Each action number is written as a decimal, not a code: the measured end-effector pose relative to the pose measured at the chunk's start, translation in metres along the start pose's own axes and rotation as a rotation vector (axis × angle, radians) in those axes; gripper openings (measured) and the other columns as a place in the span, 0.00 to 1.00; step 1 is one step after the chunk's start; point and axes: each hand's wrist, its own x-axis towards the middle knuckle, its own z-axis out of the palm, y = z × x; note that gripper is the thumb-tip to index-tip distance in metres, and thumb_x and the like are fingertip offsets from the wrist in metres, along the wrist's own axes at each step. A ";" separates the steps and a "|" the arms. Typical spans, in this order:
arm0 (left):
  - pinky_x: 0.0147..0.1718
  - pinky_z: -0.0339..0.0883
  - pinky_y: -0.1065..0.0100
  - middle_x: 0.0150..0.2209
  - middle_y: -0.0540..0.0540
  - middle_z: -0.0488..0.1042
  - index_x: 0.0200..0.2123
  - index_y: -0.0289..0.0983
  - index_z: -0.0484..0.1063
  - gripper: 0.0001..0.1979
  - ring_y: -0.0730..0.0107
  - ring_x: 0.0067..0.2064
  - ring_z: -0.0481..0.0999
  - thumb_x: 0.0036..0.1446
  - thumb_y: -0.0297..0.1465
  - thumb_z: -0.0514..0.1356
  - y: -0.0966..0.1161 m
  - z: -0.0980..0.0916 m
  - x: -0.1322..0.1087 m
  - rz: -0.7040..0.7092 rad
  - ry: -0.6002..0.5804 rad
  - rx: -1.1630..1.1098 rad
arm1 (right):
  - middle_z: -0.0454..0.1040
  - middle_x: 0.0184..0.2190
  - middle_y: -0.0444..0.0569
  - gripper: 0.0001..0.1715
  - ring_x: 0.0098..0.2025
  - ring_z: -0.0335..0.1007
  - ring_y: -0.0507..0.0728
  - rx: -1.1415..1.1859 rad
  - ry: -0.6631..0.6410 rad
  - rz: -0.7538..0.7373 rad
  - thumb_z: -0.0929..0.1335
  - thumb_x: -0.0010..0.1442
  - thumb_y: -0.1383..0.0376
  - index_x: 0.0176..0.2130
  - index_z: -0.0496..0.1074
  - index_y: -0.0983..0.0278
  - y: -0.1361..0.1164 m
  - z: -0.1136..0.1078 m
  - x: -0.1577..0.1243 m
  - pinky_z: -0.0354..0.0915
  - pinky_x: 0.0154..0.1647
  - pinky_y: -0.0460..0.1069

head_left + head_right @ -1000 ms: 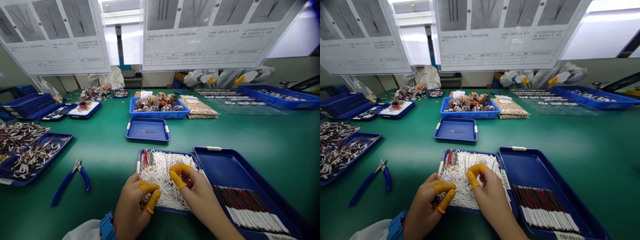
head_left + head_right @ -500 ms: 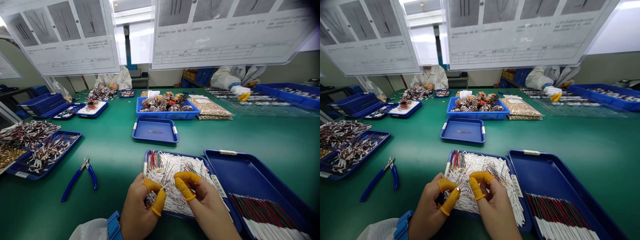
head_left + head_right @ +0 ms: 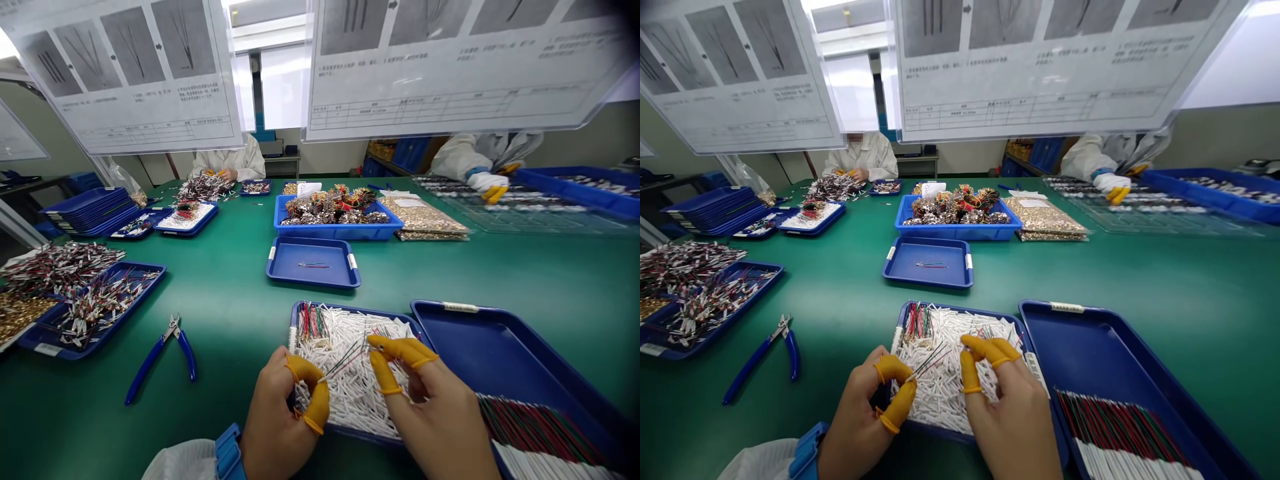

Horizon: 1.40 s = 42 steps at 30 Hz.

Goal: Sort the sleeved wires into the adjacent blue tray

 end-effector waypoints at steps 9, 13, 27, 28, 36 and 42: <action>0.29 0.65 0.67 0.26 0.48 0.72 0.27 0.38 0.70 0.05 0.64 0.31 0.70 0.54 0.26 0.58 -0.001 0.000 -0.002 0.003 -0.032 0.031 | 0.79 0.28 0.51 0.13 0.33 0.76 0.60 0.576 -0.114 0.290 0.75 0.45 0.55 0.29 0.78 0.60 -0.015 0.003 0.009 0.72 0.33 0.51; 0.42 0.68 0.57 0.37 0.44 0.75 0.37 0.39 0.74 0.05 0.58 0.41 0.73 0.55 0.30 0.61 -0.001 -0.002 -0.003 0.058 -0.067 0.007 | 0.77 0.22 0.47 0.12 0.27 0.74 0.57 0.639 -0.120 0.311 0.76 0.44 0.55 0.25 0.77 0.60 -0.012 0.002 0.009 0.71 0.27 0.47; 0.42 0.64 0.56 0.44 0.41 0.66 0.32 0.41 0.76 0.12 0.57 0.42 0.65 0.61 0.39 0.56 -0.015 0.010 -0.005 0.065 -0.054 -0.039 | 0.78 0.27 0.48 0.11 0.31 0.74 0.59 0.532 -0.126 0.283 0.72 0.52 0.56 0.33 0.78 0.60 0.017 0.001 0.007 0.72 0.30 0.48; 0.41 0.64 0.57 0.43 0.41 0.66 0.31 0.41 0.76 0.12 0.58 0.41 0.65 0.61 0.39 0.56 -0.015 0.011 -0.005 0.045 -0.050 -0.048 | 0.79 0.28 0.49 0.12 0.32 0.75 0.60 0.530 -0.077 0.308 0.73 0.51 0.55 0.33 0.78 0.61 0.020 -0.001 0.008 0.72 0.32 0.49; 0.36 0.64 0.58 0.40 0.42 0.65 0.28 0.40 0.72 0.12 0.60 0.37 0.64 0.62 0.36 0.54 -0.014 0.009 -0.005 -0.008 -0.020 -0.037 | 0.78 0.35 0.50 0.14 0.39 0.75 0.61 0.592 -0.083 0.250 0.73 0.50 0.54 0.36 0.78 0.59 0.004 -0.006 0.016 0.72 0.40 0.50; 0.39 0.65 0.57 0.41 0.41 0.65 0.28 0.40 0.72 0.13 0.59 0.38 0.65 0.62 0.38 0.54 -0.015 0.010 -0.006 0.007 -0.018 -0.075 | 0.74 0.27 0.46 0.07 0.32 0.73 0.58 0.587 -0.224 0.129 0.72 0.53 0.59 0.30 0.76 0.59 0.002 -0.006 0.016 0.72 0.34 0.48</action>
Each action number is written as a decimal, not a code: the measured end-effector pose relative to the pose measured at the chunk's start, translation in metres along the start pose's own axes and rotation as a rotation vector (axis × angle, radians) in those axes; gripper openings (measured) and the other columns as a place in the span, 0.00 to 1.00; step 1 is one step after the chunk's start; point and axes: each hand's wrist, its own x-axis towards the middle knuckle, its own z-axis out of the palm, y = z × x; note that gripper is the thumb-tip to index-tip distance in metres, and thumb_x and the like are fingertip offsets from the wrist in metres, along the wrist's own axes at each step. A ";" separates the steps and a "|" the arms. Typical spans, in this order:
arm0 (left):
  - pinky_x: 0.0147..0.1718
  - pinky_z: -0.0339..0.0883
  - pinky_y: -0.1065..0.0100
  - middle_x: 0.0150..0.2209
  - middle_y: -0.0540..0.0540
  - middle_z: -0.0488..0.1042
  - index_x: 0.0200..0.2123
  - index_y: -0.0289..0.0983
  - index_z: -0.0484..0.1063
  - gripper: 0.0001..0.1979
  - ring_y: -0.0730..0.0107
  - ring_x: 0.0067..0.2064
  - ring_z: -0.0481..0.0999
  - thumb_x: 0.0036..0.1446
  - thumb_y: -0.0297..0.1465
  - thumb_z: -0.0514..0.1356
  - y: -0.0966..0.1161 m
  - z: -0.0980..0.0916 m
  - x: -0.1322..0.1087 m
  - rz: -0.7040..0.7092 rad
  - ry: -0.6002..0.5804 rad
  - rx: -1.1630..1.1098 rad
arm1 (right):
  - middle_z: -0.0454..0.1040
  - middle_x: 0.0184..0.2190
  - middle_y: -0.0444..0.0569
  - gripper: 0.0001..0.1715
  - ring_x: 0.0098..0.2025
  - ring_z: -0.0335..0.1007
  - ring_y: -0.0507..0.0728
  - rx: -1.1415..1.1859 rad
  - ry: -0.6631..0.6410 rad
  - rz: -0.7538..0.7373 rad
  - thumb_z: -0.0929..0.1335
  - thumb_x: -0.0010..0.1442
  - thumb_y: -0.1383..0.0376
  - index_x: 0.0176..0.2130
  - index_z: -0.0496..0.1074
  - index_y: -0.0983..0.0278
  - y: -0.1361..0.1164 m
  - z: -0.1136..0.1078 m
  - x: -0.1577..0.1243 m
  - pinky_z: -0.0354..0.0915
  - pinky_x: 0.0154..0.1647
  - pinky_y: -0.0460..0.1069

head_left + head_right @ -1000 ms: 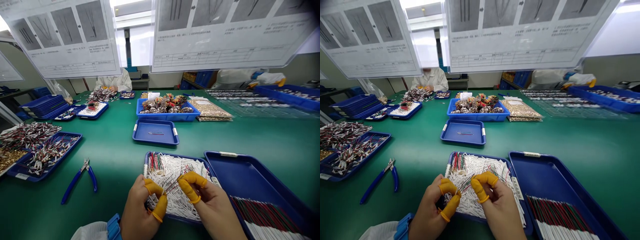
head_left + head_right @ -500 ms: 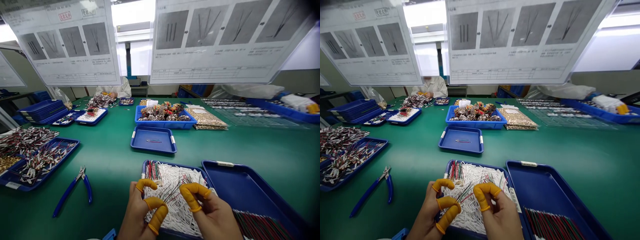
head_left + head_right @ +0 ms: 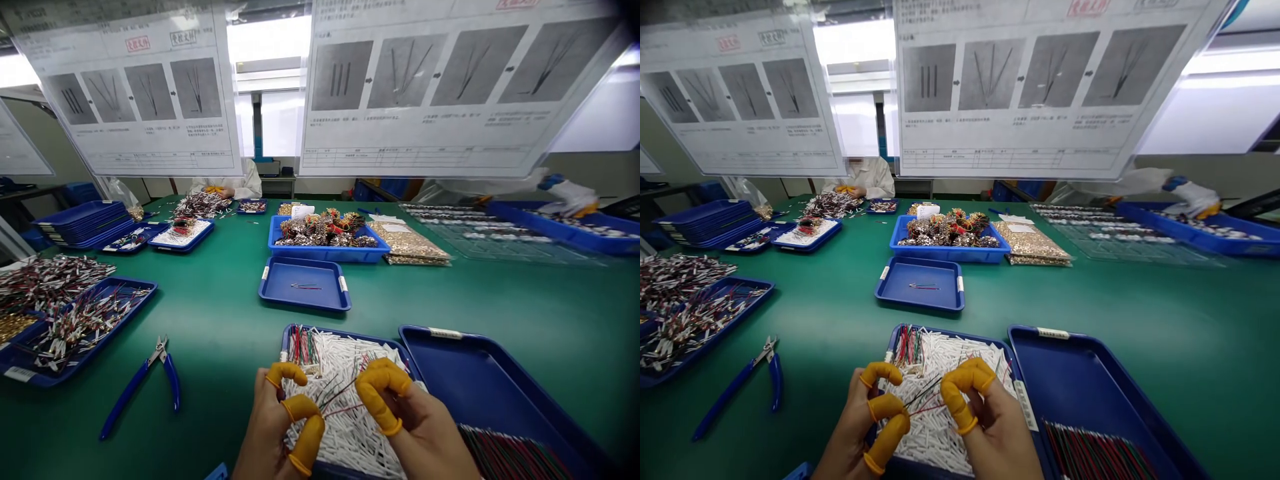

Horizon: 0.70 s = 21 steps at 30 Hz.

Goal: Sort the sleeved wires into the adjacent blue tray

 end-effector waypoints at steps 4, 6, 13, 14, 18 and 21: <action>0.39 0.64 0.57 0.40 0.41 0.64 0.28 0.40 0.73 0.16 0.58 0.39 0.65 0.62 0.41 0.53 -0.002 0.001 0.000 -0.010 -0.028 -0.016 | 0.76 0.34 0.49 0.09 0.39 0.74 0.59 0.025 -0.009 0.047 0.72 0.53 0.58 0.35 0.77 0.58 0.001 -0.004 -0.002 0.71 0.40 0.49; 0.39 0.64 0.57 0.40 0.42 0.64 0.28 0.41 0.74 0.17 0.59 0.39 0.65 0.62 0.43 0.52 -0.003 0.001 -0.001 -0.013 -0.047 -0.021 | 0.75 0.34 0.48 0.08 0.38 0.73 0.59 0.015 -0.034 0.058 0.72 0.54 0.58 0.35 0.77 0.58 0.002 -0.002 -0.003 0.71 0.39 0.48; 0.40 0.63 0.58 0.40 0.42 0.62 0.27 0.41 0.73 0.17 0.58 0.40 0.65 0.62 0.41 0.52 -0.004 0.002 -0.002 0.002 -0.039 -0.039 | 0.73 0.31 0.46 0.07 0.36 0.71 0.57 -0.014 0.050 0.094 0.71 0.54 0.58 0.34 0.75 0.58 0.015 -0.013 0.001 0.69 0.39 0.48; 0.40 0.63 0.58 0.40 0.42 0.62 0.27 0.40 0.72 0.16 0.58 0.40 0.64 0.62 0.39 0.52 -0.004 0.002 -0.002 0.002 -0.046 -0.034 | 0.74 0.31 0.46 0.08 0.36 0.71 0.57 -0.030 0.107 0.102 0.71 0.54 0.58 0.35 0.74 0.58 0.017 -0.018 0.002 0.69 0.39 0.49; 0.39 0.62 0.59 0.41 0.43 0.62 0.25 0.40 0.71 0.11 0.59 0.40 0.64 0.59 0.31 0.54 -0.001 -0.001 -0.001 0.015 -0.109 0.017 | 0.72 0.37 0.48 0.11 0.39 0.71 0.58 -0.130 0.107 0.068 0.70 0.55 0.56 0.38 0.74 0.58 0.016 -0.028 0.003 0.69 0.38 0.49; 0.39 0.62 0.60 0.41 0.43 0.62 0.27 0.40 0.72 0.08 0.59 0.41 0.64 0.56 0.28 0.55 0.003 -0.003 0.001 0.037 -0.142 0.053 | 0.71 0.41 0.51 0.10 0.41 0.70 0.60 -0.228 -0.076 0.011 0.69 0.56 0.57 0.37 0.75 0.58 0.013 -0.019 -0.002 0.69 0.34 0.49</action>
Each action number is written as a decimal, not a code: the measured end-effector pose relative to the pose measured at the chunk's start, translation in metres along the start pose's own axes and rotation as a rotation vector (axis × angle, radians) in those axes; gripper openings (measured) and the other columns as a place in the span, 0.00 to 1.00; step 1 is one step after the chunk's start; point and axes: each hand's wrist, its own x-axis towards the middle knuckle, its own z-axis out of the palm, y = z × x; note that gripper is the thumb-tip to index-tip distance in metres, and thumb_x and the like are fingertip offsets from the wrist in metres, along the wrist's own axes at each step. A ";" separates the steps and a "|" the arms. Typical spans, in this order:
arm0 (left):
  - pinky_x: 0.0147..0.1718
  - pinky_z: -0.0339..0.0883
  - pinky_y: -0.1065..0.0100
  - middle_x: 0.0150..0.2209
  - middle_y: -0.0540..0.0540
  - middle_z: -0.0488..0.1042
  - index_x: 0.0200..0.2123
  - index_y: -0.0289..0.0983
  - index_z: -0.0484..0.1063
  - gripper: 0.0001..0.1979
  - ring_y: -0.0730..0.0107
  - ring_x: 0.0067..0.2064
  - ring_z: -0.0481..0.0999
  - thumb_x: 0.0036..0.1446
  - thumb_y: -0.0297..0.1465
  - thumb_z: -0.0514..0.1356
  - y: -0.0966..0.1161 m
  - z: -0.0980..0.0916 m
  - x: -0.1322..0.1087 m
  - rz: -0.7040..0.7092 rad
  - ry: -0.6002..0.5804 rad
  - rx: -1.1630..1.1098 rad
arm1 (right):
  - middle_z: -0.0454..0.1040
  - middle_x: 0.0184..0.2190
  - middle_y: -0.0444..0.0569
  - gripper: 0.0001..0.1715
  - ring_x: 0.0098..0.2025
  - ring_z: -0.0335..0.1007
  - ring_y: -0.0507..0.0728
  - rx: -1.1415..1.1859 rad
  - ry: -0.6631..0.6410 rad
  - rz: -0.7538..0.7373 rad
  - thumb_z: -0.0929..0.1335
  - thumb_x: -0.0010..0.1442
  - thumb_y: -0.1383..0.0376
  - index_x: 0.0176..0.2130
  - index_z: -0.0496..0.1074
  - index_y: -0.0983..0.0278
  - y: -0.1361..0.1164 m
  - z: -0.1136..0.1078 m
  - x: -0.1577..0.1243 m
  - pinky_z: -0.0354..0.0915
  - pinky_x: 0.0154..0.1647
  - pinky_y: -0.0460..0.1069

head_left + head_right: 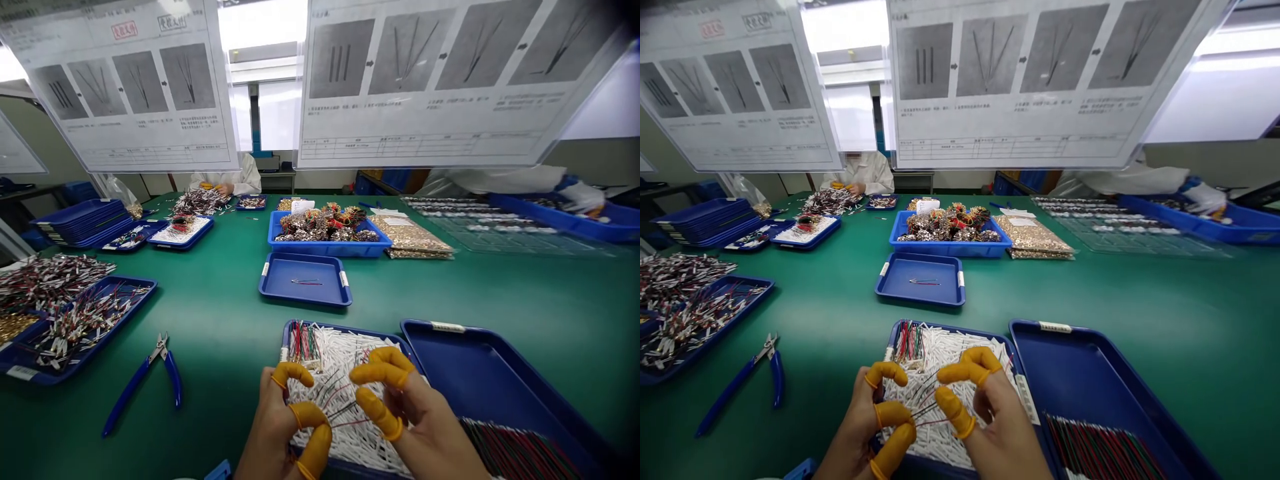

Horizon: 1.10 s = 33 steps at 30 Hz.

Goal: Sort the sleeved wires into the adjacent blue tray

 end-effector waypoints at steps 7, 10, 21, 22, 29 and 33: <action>0.34 0.60 0.65 0.38 0.45 0.61 0.20 0.37 0.69 0.09 0.62 0.38 0.62 0.50 0.23 0.56 0.010 0.001 0.000 0.027 -0.055 0.084 | 0.71 0.35 0.51 0.10 0.39 0.69 0.61 -0.272 0.060 -0.171 0.65 0.60 0.59 0.32 0.73 0.60 0.001 0.001 0.006 0.69 0.39 0.54; 0.38 0.60 0.61 0.37 0.45 0.62 0.20 0.38 0.69 0.10 0.60 0.39 0.63 0.53 0.25 0.55 0.010 0.001 0.001 -0.042 -0.028 0.007 | 0.72 0.34 0.54 0.11 0.40 0.70 0.64 -0.408 0.186 -0.173 0.64 0.59 0.59 0.33 0.73 0.62 0.007 -0.014 0.013 0.69 0.39 0.58; 0.42 0.64 0.57 0.36 0.43 0.66 0.33 0.36 0.74 0.10 0.58 0.40 0.67 0.60 0.33 0.54 0.008 -0.008 0.006 -0.242 0.182 -0.220 | 0.77 0.27 0.53 0.02 0.35 0.76 0.67 -0.975 -0.155 -0.379 0.73 0.48 0.69 0.26 0.77 0.63 0.000 0.022 -0.003 0.75 0.32 0.58; 0.42 0.64 0.57 0.36 0.43 0.66 0.33 0.36 0.74 0.10 0.58 0.41 0.67 0.60 0.32 0.54 0.008 -0.007 0.005 -0.231 0.177 -0.214 | 0.77 0.26 0.52 0.04 0.33 0.76 0.66 -1.003 -0.144 -0.389 0.73 0.48 0.71 0.24 0.76 0.63 0.000 0.023 -0.003 0.75 0.30 0.58; 0.43 0.64 0.56 0.36 0.42 0.69 0.35 0.36 0.75 0.10 0.57 0.42 0.67 0.61 0.30 0.54 0.003 -0.002 0.001 -0.173 0.153 -0.179 | 0.77 0.25 0.55 0.14 0.32 0.75 0.67 -1.105 -0.041 -0.507 0.66 0.44 0.81 0.27 0.76 0.65 0.005 0.036 -0.006 0.74 0.33 0.59; 0.44 0.64 0.54 0.37 0.40 0.69 0.37 0.35 0.75 0.10 0.55 0.43 0.66 0.61 0.29 0.53 0.002 -0.001 0.000 -0.167 0.153 -0.160 | 0.77 0.24 0.56 0.12 0.31 0.76 0.65 -1.047 -0.011 -0.489 0.64 0.48 0.78 0.27 0.75 0.66 0.009 0.032 -0.005 0.75 0.31 0.57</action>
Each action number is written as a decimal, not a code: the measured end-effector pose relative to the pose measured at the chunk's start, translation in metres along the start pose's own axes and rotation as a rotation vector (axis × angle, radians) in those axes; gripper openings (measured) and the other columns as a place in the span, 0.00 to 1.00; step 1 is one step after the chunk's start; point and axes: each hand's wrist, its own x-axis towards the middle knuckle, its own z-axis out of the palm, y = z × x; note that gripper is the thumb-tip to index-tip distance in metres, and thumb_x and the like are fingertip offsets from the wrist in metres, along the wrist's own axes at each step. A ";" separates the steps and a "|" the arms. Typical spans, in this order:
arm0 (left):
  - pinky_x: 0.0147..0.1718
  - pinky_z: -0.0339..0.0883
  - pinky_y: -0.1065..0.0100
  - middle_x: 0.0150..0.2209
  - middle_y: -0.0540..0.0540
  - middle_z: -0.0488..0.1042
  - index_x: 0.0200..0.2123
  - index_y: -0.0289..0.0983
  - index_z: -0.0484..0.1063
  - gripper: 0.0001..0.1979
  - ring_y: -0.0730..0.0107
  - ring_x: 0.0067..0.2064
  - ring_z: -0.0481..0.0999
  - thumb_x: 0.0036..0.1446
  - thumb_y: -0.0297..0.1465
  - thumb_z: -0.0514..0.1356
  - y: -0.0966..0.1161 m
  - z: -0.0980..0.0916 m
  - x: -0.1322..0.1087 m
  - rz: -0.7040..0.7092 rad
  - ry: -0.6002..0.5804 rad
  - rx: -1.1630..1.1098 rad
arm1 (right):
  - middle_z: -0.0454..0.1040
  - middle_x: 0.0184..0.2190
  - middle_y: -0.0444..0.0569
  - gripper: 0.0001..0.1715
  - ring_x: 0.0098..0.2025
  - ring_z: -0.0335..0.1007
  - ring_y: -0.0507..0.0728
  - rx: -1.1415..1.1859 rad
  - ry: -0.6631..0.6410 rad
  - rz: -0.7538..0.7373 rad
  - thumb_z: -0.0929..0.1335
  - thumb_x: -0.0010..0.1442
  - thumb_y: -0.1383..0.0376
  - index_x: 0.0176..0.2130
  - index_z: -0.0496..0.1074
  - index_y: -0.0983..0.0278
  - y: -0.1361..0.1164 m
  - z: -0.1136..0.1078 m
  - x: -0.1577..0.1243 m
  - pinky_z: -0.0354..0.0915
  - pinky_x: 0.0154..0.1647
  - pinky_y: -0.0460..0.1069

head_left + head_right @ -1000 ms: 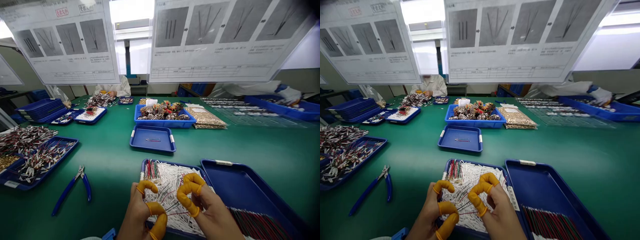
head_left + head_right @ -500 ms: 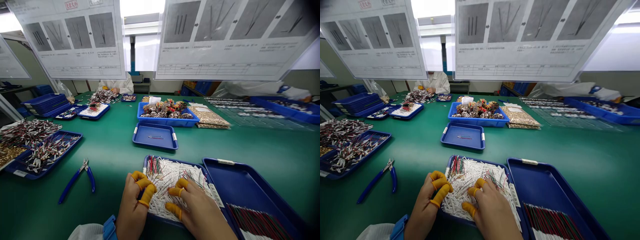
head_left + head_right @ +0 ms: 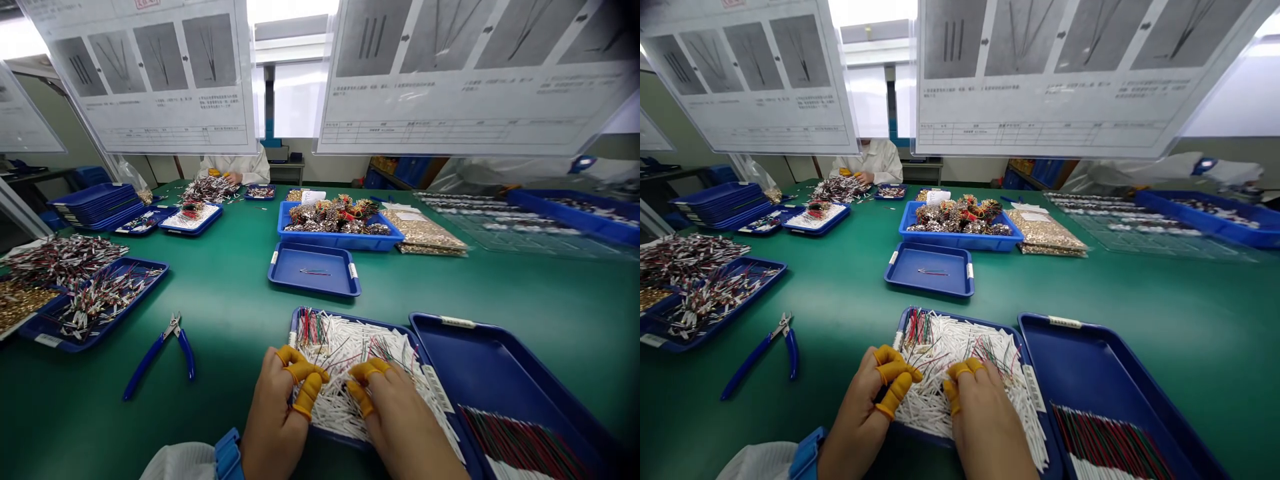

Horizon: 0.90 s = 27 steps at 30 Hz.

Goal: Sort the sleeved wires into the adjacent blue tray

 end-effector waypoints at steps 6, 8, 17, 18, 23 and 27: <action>0.43 0.65 0.52 0.37 0.39 0.67 0.40 0.34 0.76 0.12 0.53 0.43 0.67 0.62 0.31 0.53 0.003 -0.002 0.001 -0.002 -0.069 0.037 | 0.80 0.31 0.54 0.12 0.32 0.78 0.59 0.518 -0.024 0.311 0.64 0.60 0.64 0.38 0.75 0.65 0.004 -0.010 0.001 0.75 0.31 0.51; 0.44 0.64 0.51 0.39 0.39 0.68 0.42 0.33 0.76 0.12 0.53 0.44 0.67 0.62 0.31 0.53 0.002 -0.002 0.000 0.016 -0.089 0.041 | 0.80 0.32 0.52 0.11 0.34 0.78 0.59 0.634 -0.053 0.310 0.64 0.60 0.63 0.39 0.75 0.63 -0.001 -0.013 0.002 0.75 0.35 0.51; 0.43 0.66 0.55 0.39 0.41 0.69 0.42 0.38 0.77 0.11 0.56 0.44 0.68 0.62 0.31 0.55 0.003 -0.002 0.000 0.041 -0.082 0.047 | 0.81 0.36 0.55 0.17 0.37 0.78 0.62 0.602 -0.050 0.216 0.62 0.53 0.75 0.38 0.76 0.62 -0.002 -0.007 -0.006 0.74 0.35 0.55; 0.43 0.66 0.55 0.39 0.41 0.69 0.42 0.39 0.77 0.11 0.56 0.44 0.68 0.62 0.31 0.55 0.004 -0.002 0.000 0.030 -0.080 0.051 | 0.81 0.36 0.54 0.16 0.37 0.78 0.63 0.668 -0.036 0.289 0.63 0.53 0.73 0.39 0.76 0.62 -0.001 -0.008 -0.005 0.74 0.36 0.56; 0.41 0.67 0.55 0.37 0.41 0.69 0.41 0.39 0.78 0.11 0.55 0.42 0.68 0.62 0.32 0.55 0.008 -0.004 0.002 -0.029 -0.081 0.061 | 0.83 0.34 0.55 0.13 0.39 0.79 0.65 1.314 0.171 0.784 0.75 0.45 0.58 0.32 0.80 0.62 -0.005 -0.026 0.012 0.74 0.42 0.57; 0.41 0.67 0.54 0.37 0.41 0.68 0.41 0.37 0.77 0.12 0.56 0.41 0.68 0.62 0.31 0.54 0.007 -0.003 0.002 -0.041 -0.057 0.069 | 0.83 0.34 0.51 0.21 0.38 0.80 0.62 1.627 0.279 1.007 0.80 0.35 0.56 0.32 0.80 0.60 -0.010 -0.035 0.019 0.75 0.41 0.53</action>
